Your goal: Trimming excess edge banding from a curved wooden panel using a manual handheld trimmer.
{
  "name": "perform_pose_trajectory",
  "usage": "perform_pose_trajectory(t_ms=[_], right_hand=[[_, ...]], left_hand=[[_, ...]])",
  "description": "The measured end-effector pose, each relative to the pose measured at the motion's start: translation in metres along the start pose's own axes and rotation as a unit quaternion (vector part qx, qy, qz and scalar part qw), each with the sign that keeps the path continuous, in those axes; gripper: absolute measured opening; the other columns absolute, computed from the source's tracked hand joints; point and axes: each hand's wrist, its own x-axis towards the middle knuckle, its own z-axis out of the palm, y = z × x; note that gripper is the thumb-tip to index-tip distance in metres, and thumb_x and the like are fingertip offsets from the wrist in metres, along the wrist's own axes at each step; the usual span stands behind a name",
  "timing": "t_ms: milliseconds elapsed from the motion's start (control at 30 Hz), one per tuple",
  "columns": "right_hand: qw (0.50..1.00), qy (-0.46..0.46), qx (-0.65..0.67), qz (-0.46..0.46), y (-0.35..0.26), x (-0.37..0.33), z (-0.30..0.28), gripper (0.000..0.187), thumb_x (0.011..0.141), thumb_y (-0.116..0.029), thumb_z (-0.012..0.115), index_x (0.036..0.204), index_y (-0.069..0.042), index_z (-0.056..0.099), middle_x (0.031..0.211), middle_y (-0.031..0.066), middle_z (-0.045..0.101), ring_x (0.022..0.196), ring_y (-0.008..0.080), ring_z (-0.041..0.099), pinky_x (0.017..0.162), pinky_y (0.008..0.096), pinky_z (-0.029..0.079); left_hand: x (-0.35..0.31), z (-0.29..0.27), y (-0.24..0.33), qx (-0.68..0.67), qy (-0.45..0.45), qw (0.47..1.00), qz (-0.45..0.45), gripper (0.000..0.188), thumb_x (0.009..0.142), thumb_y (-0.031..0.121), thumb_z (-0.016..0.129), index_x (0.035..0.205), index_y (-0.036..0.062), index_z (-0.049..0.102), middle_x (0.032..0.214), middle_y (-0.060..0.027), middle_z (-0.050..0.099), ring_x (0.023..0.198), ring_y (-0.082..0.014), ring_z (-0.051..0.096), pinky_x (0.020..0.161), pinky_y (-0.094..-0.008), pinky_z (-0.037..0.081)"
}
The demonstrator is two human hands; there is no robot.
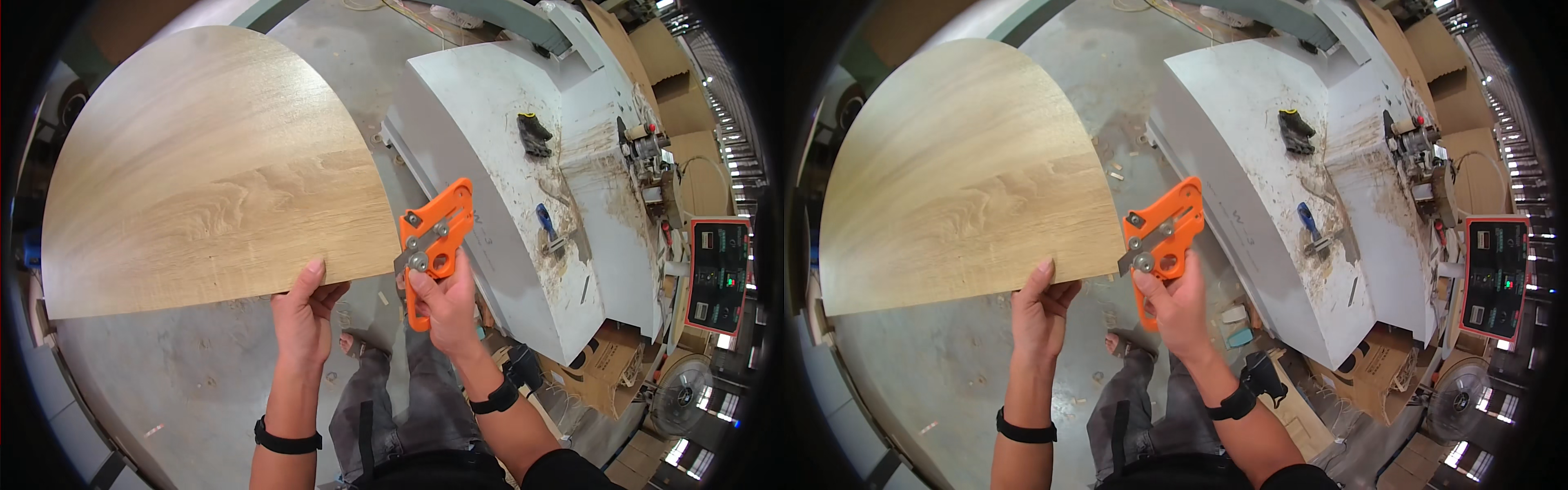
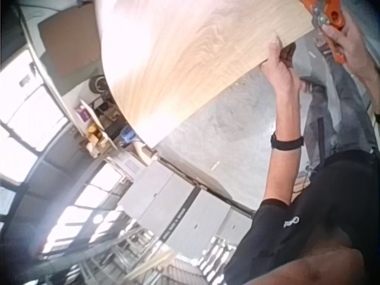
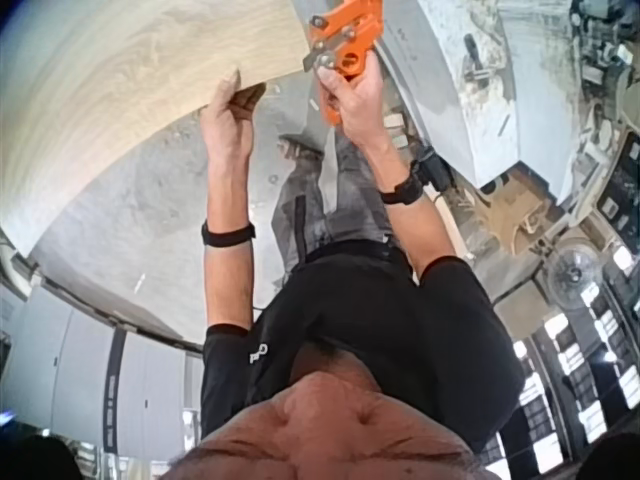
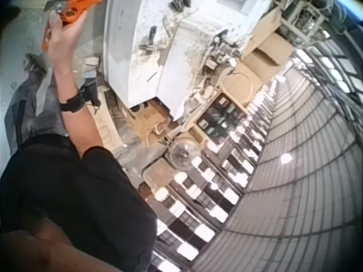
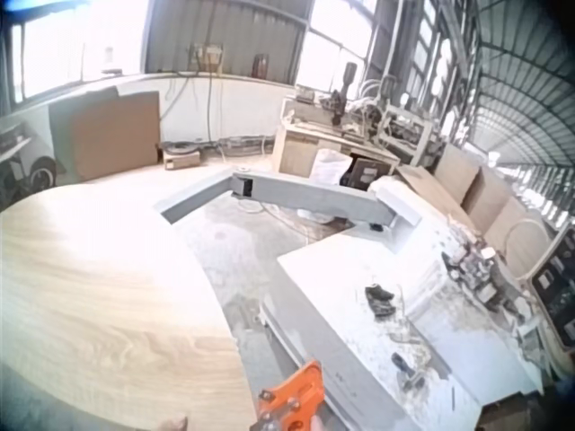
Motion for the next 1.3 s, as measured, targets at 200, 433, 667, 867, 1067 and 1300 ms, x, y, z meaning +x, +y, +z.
perform_pose_trajectory(t_ms=[200,433,667,867,1067,1300], right_hand=[[0.997,0.019,0.022,0.070,0.048,-0.064,-0.022,0.039,0.089,-0.001,0.066,0.121,-0.005,0.044,0.105,0.0052,0.059,0.068,0.0051,0.053,0.053,0.0183,0.041],[0.975,-0.046,0.076,0.201,0.013,-0.092,-0.075,0.040,0.096,-0.010,0.060,0.132,-0.007,0.043,0.111,0.0074,0.062,0.074,0.0078,0.061,0.052,0.0170,0.044],[0.985,-0.033,0.001,0.169,-0.059,-0.057,-0.088,0.035,0.098,-0.020,0.061,0.125,0.001,0.054,0.109,0.0065,0.064,0.088,0.0125,0.062,0.072,0.0263,0.049],[0.966,-0.126,-0.050,0.221,-0.103,-0.035,-0.093,0.044,0.089,-0.005,0.067,0.128,-0.001,0.048,0.100,0.0052,0.059,0.068,0.0106,0.050,0.056,0.0227,0.040],[0.909,-0.298,-0.122,0.264,-0.136,-0.008,-0.098,0.038,0.084,-0.016,0.070,0.114,-0.004,0.050,0.098,0.0160,0.061,0.091,0.0322,0.060,0.084,0.0457,0.046],[0.829,-0.400,-0.035,0.388,-0.141,0.004,-0.092,0.052,0.079,-0.046,0.068,0.108,-0.004,0.060,0.109,0.0198,0.063,0.111,0.0383,0.056,0.102,0.0580,0.039]], left_hand=[[0.001,0.002,0.003,0.006,0.009,1.000,0.006,0.037,0.092,0.025,0.066,0.123,0.0071,0.057,0.111,-0.0069,0.068,0.098,-0.0195,0.068,0.089,-0.0365,0.054],[-0.016,0.021,-0.049,0.051,-0.069,0.994,0.061,0.028,0.091,0.005,0.066,0.118,-0.0003,0.061,0.113,-0.0091,0.067,0.101,-0.0180,0.065,0.092,-0.0345,0.051],[-0.005,0.044,-0.075,0.036,-0.012,0.996,0.084,0.022,0.080,-0.008,0.073,0.101,-0.0022,0.070,0.093,-0.0091,0.072,0.081,-0.0135,0.067,0.078,-0.0279,0.056],[0.003,0.037,-0.084,0.030,-0.013,0.996,0.086,0.021,0.078,-0.005,0.076,0.098,0.0001,0.072,0.092,-0.0055,0.072,0.081,-0.0108,0.066,0.075,-0.0268,0.055],[-0.024,0.055,-0.071,-0.083,0.046,0.993,0.074,0.027,0.083,0.002,0.074,0.109,-0.0020,0.068,0.098,-0.0044,0.071,0.086,-0.0083,0.064,0.077,-0.0238,0.050],[-0.060,0.057,-0.097,-0.106,0.203,0.965,0.130,0.020,0.087,0.010,0.071,0.101,-0.0034,0.065,0.090,-0.0020,0.068,0.079,-0.0054,0.060,0.072,-0.0217,0.047]])
